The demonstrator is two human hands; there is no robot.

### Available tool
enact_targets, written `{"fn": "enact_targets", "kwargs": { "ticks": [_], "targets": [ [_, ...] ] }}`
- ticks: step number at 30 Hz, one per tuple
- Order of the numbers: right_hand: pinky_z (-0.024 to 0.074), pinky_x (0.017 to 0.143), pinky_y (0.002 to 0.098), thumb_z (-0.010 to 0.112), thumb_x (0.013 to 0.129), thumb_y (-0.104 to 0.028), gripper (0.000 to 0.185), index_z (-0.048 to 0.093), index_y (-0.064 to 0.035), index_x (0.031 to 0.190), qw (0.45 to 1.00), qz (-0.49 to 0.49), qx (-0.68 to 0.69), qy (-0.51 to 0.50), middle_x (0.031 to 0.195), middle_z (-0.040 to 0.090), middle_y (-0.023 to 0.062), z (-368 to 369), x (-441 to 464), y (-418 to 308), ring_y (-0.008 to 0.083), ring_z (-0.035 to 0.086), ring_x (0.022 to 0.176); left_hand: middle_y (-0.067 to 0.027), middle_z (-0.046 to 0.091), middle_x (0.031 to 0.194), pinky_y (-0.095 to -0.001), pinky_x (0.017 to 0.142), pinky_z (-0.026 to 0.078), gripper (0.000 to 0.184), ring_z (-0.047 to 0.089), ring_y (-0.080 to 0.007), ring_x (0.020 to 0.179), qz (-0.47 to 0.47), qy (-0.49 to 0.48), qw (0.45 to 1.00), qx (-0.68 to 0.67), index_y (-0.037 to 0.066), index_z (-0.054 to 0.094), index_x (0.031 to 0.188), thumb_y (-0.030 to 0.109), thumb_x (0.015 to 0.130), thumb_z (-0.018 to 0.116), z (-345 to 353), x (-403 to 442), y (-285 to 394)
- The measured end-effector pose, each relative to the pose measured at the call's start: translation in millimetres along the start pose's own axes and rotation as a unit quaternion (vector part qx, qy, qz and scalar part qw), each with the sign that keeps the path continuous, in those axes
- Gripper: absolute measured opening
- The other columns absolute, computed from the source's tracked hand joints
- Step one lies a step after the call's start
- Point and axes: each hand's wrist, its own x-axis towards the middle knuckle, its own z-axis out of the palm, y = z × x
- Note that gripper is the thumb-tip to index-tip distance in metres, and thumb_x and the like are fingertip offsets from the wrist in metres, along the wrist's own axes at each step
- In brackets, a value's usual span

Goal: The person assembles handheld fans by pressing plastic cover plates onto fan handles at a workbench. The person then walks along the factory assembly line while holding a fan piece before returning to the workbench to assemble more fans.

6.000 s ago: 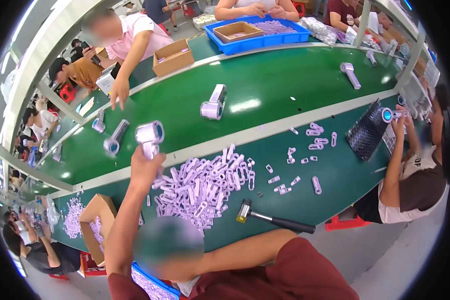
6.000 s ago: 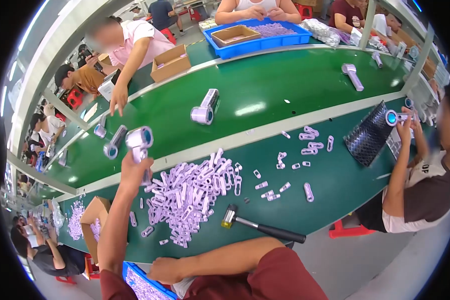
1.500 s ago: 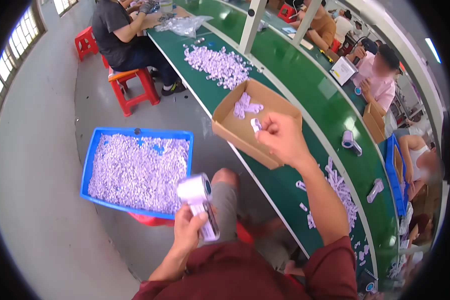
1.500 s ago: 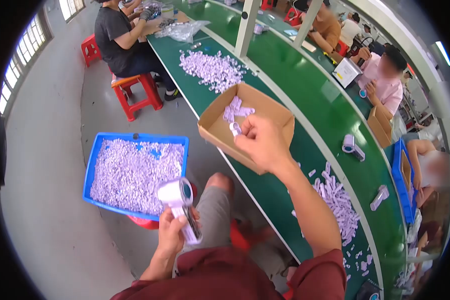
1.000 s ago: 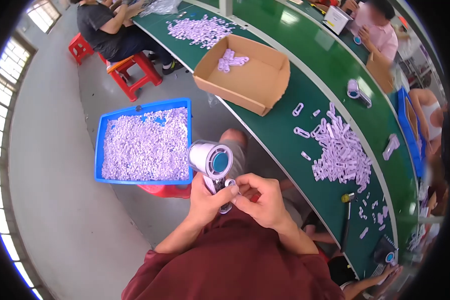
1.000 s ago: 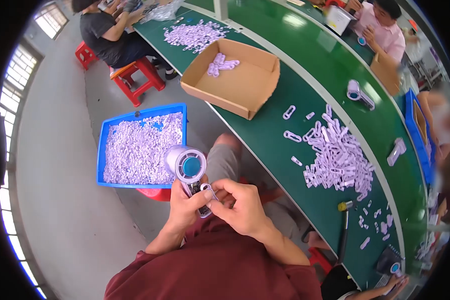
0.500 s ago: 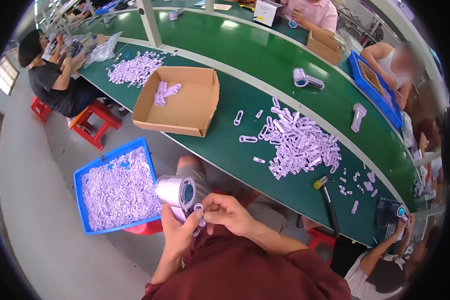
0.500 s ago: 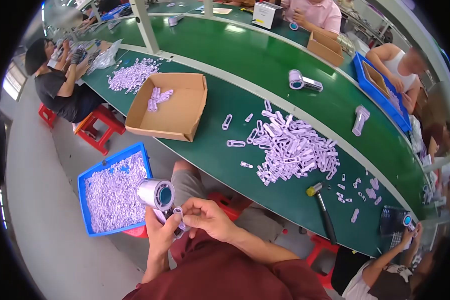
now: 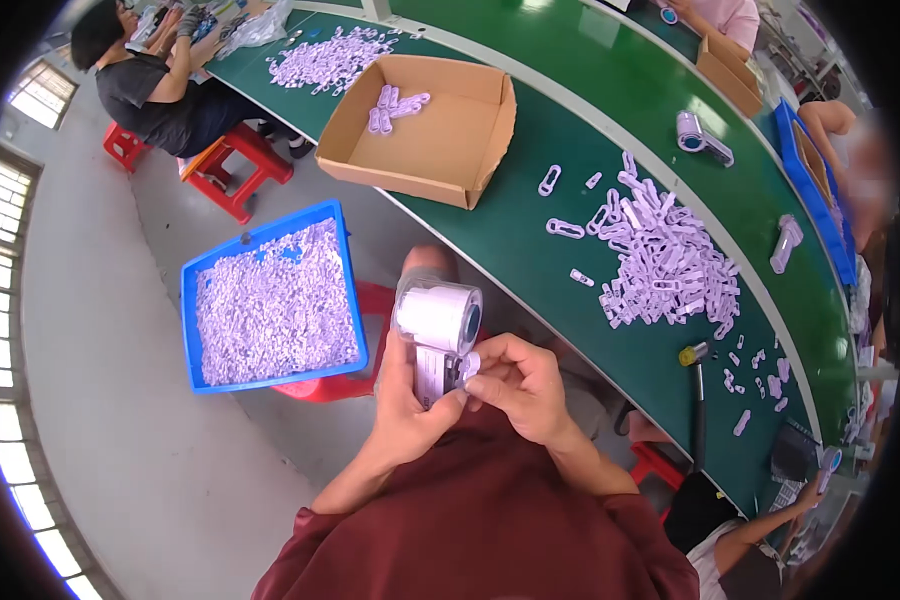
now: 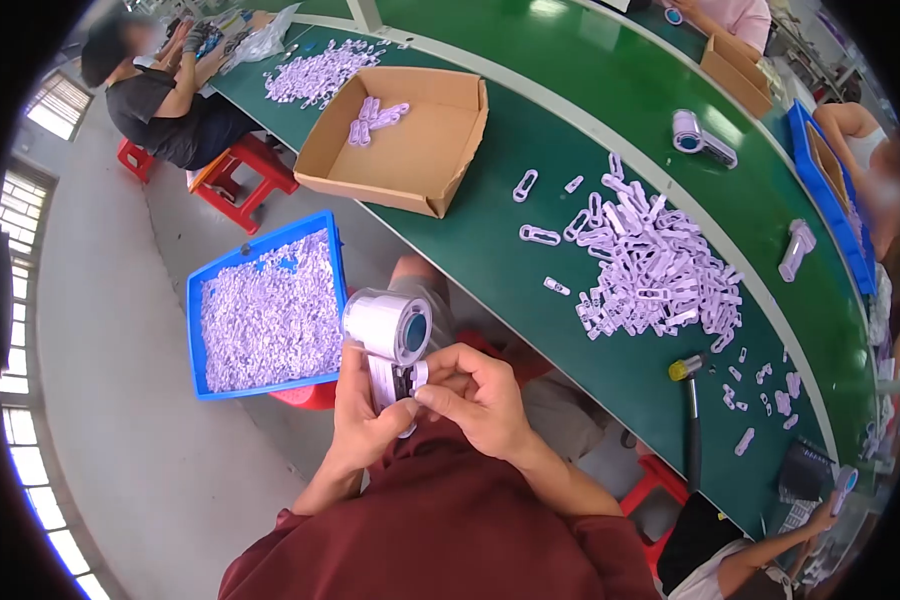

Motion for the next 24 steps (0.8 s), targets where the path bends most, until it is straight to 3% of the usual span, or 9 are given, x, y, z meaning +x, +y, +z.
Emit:
{"fn": "enact_targets", "kwargs": {
  "ticks": [9,14,24],
  "targets": [
    [0.0572,0.064,0.0269,0.063,0.090,0.003,0.017,0.060,0.0099,0.105,0.999,0.011,-0.045,0.020,0.094,0.068,0.0143,2.4,-2.9,-10.9,0.0148,0.068,0.077,-0.0108,0.047,0.128,-0.0334,0.096,0.044,0.081,0.051,-0.0172,0.114,0.017,0.008,1.000,0.008,0.001,0.028,0.145,-0.003,0.070,0.058,4.8,-2.4,3.3],
    [0.0584,0.064,0.0281,0.062,0.088,0.005,0.017,0.059,0.0117,0.103,0.995,0.022,-0.088,0.029,0.090,0.068,0.0153,-0.5,-6.6,-10.7,0.0153,0.068,0.075,-0.0159,0.050,0.127,-0.0374,0.098,0.046,0.082,0.054,-0.0224,0.116,0.071,-0.009,0.994,0.087,-0.001,0.028,0.146,-0.002,0.071,0.062,6.8,-1.1,7.9],
    [0.0551,0.065,0.0242,0.067,0.085,0.002,0.014,0.061,0.0090,0.097,0.986,-0.021,-0.153,0.068,0.084,0.070,0.0106,6.8,-8.3,-4.8,0.0110,0.068,0.075,-0.0210,0.052,0.127,-0.0406,0.100,0.045,0.093,0.056,-0.0304,0.117,0.105,0.026,0.978,0.180,-0.004,0.023,0.150,0.002,0.067,0.066,8.5,-6.1,1.2]
  ]
}}
